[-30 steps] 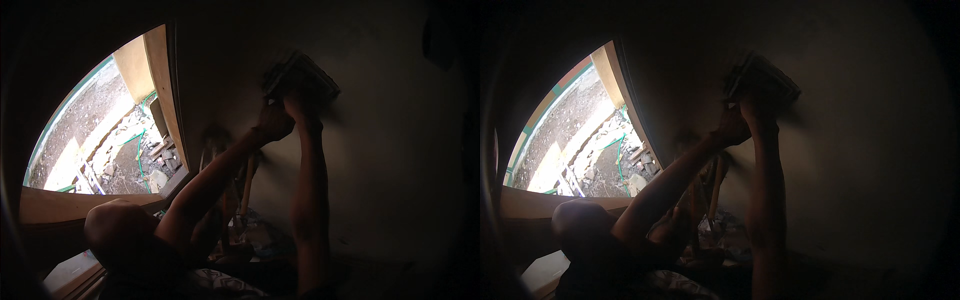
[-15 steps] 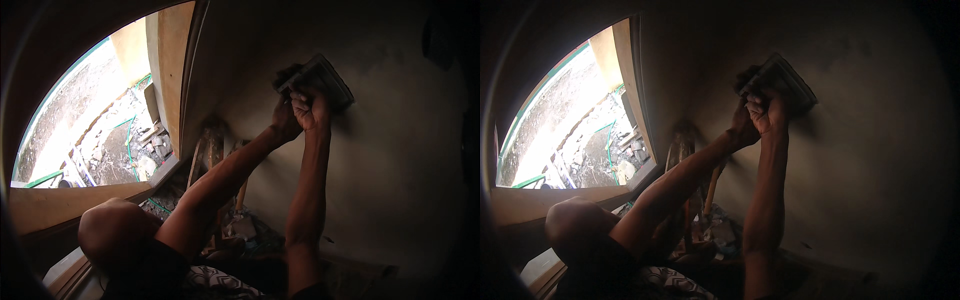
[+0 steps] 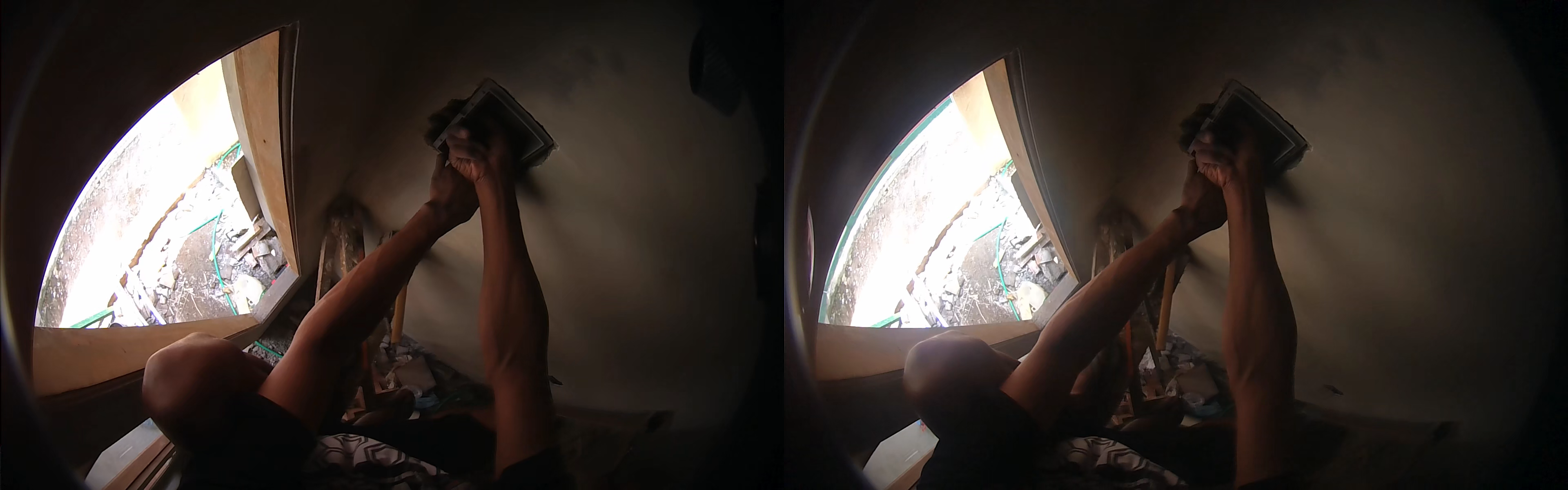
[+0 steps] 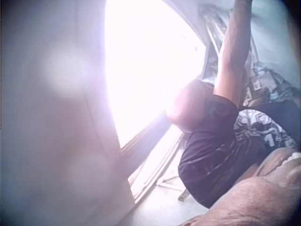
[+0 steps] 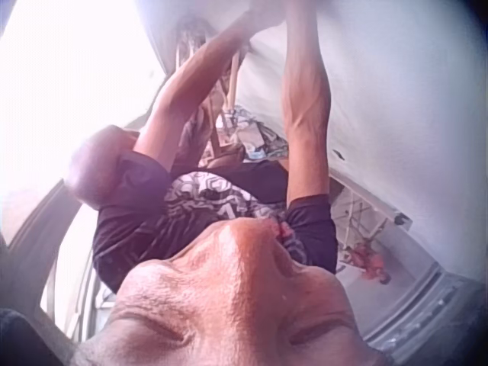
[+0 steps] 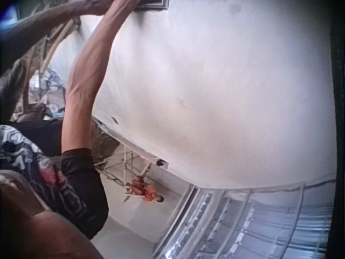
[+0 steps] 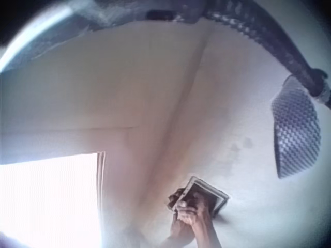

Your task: The person uses a hammer and chisel to break away plaster around a ceiling opening, then fits a rectangular electrical box into the hole. They repeatedly adjust the box and use a small wooden block to align it within the ceiling cavity.

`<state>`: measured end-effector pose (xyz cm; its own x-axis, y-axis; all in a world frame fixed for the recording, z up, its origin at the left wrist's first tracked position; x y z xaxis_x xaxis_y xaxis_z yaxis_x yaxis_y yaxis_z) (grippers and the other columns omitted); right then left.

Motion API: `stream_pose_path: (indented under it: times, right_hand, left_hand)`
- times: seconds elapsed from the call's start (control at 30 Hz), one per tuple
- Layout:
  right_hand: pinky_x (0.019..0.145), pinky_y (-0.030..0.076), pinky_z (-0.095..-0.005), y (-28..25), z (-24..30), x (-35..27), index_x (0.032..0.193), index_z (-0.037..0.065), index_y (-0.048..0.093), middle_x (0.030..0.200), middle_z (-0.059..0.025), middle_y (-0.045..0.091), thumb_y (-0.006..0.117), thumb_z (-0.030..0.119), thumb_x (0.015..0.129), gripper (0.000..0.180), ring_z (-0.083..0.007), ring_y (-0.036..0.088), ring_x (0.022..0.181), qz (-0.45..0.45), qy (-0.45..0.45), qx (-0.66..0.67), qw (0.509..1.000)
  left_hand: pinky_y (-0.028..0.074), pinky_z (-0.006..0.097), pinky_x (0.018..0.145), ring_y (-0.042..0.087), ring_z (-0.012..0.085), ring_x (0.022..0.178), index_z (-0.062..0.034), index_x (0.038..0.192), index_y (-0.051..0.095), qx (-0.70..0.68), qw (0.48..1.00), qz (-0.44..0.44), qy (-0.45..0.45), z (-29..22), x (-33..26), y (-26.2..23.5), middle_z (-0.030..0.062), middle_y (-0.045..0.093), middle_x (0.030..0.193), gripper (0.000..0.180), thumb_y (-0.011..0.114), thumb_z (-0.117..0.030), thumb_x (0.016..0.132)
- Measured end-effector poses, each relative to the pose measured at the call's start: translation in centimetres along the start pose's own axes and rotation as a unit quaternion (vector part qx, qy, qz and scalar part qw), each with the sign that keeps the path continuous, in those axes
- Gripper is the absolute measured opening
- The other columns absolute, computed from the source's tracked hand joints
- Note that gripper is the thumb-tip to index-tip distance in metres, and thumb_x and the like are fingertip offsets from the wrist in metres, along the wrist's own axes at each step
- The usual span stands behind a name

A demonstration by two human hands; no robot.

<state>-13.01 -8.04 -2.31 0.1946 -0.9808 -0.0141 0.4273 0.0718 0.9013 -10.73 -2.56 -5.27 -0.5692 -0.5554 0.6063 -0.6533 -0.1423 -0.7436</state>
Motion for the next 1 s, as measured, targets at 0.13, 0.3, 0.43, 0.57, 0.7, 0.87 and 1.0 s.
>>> stream_pose_path:
  times: [0.13, 0.3, 0.43, 0.57, 0.7, 0.87, 1.0]
  right_hand:
    - [0.033, 0.031, -0.0211, 0.2, 0.1, 0.1, 0.104, -0.005, 0.063, 0.068, -0.0215, 0.057, 0.049, 0.031, 0.096, 0.039, -0.0125, 0.038, 0.039, 0.027, 0.002, 0.014, 1.000]
    - [0.033, 0.030, -0.0212, -0.7, 0.7, -0.3, 0.099, -0.004, 0.062, 0.071, -0.0228, 0.059, 0.049, 0.031, 0.097, 0.037, -0.0115, 0.037, 0.038, -0.021, -0.054, 0.007, 0.998]
    - [0.040, 0.031, -0.0196, 0.3, -0.3, -1.3, 0.094, -0.004, 0.057, 0.076, -0.0183, 0.060, 0.051, 0.020, 0.095, 0.025, -0.0098, 0.038, 0.044, -0.065, -0.190, 0.010, 0.979]
    - [0.041, 0.033, -0.0202, 2.2, -1.5, -5.0, 0.090, 0.003, 0.055, 0.072, -0.0127, 0.062, 0.052, 0.017, 0.096, 0.016, -0.0081, 0.042, 0.044, -0.169, -0.293, -0.077, 0.938]
    - [0.039, 0.035, -0.0245, 6.5, -10.0, -11.7, 0.120, 0.000, 0.062, 0.065, -0.0121, 0.062, 0.054, 0.026, 0.100, 0.034, -0.0097, 0.041, 0.039, -0.229, -0.222, -0.276, 0.907]
    - [0.046, 0.040, -0.0239, 0.0, -16.4, -24.7, 0.126, -0.002, 0.065, 0.069, -0.0059, 0.067, 0.057, 0.023, 0.102, 0.036, -0.0059, 0.050, 0.049, -0.351, -0.051, -0.456, 0.817]
    - [0.061, 0.055, -0.0338, -5.9, -20.4, -32.7, 0.121, -0.003, 0.066, 0.077, -0.0133, 0.072, 0.056, 0.025, 0.100, 0.036, -0.0174, 0.072, 0.068, -0.305, -0.031, -0.616, 0.726]
  left_hand:
    - [0.023, 0.048, 0.115, 0.037, 0.0294, 0.134, -0.0145, 0.140, 0.048, -0.075, 0.997, -0.011, -0.002, 0.6, 0.0, 0.0, 0.0085, 0.049, 0.136, 0.054, 0.052, -0.040, 0.093]
    - [0.026, 0.048, 0.111, 0.043, 0.0276, 0.129, -0.0146, 0.136, 0.053, -0.108, 0.988, -0.113, 0.021, 0.2, -0.2, -1.2, 0.0092, 0.053, 0.132, 0.048, 0.056, -0.029, 0.090]
    - [0.029, 0.051, 0.108, 0.048, 0.0284, 0.123, -0.0141, 0.129, 0.057, -0.063, 0.982, -0.170, 0.054, 0.6, -0.5, -1.3, 0.0105, 0.057, 0.126, 0.042, 0.056, -0.024, 0.089]
    - [0.031, 0.053, 0.106, 0.051, 0.0291, 0.119, -0.0138, 0.125, 0.060, -0.067, 0.986, -0.132, 0.079, -0.3, -0.1, -0.8, 0.0112, 0.059, 0.121, 0.038, 0.057, -0.022, 0.088]
    - [0.032, 0.055, 0.104, 0.054, 0.0299, 0.115, -0.0134, 0.121, 0.062, -0.032, 0.988, -0.112, 0.097, 1.1, -0.4, -0.2, 0.0119, 0.061, 0.117, 0.035, 0.057, -0.020, 0.087]
    - [0.034, 0.059, 0.099, 0.058, 0.0315, 0.107, -0.0124, 0.112, 0.065, -0.030, 0.991, -0.082, 0.099, -0.5, 0.3, 1.4, 0.0133, 0.064, 0.108, 0.027, 0.057, -0.017, 0.086]
    - [0.035, 0.065, 0.092, 0.061, 0.0316, 0.099, -0.0103, 0.097, 0.065, -0.021, 0.972, -0.160, 0.172, -1.1, -0.4, 2.8, 0.0137, 0.065, 0.098, 0.015, 0.058, -0.017, 0.086]
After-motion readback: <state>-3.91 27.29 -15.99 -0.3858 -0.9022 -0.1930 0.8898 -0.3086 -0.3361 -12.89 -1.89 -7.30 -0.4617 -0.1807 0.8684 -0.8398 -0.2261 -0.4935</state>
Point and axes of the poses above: each hand's wrist, its own x-axis towards the middle knuckle, its own y-axis out of the palm, z = x × y, the point moved 8 cm from there along x, towards the middle knuckle
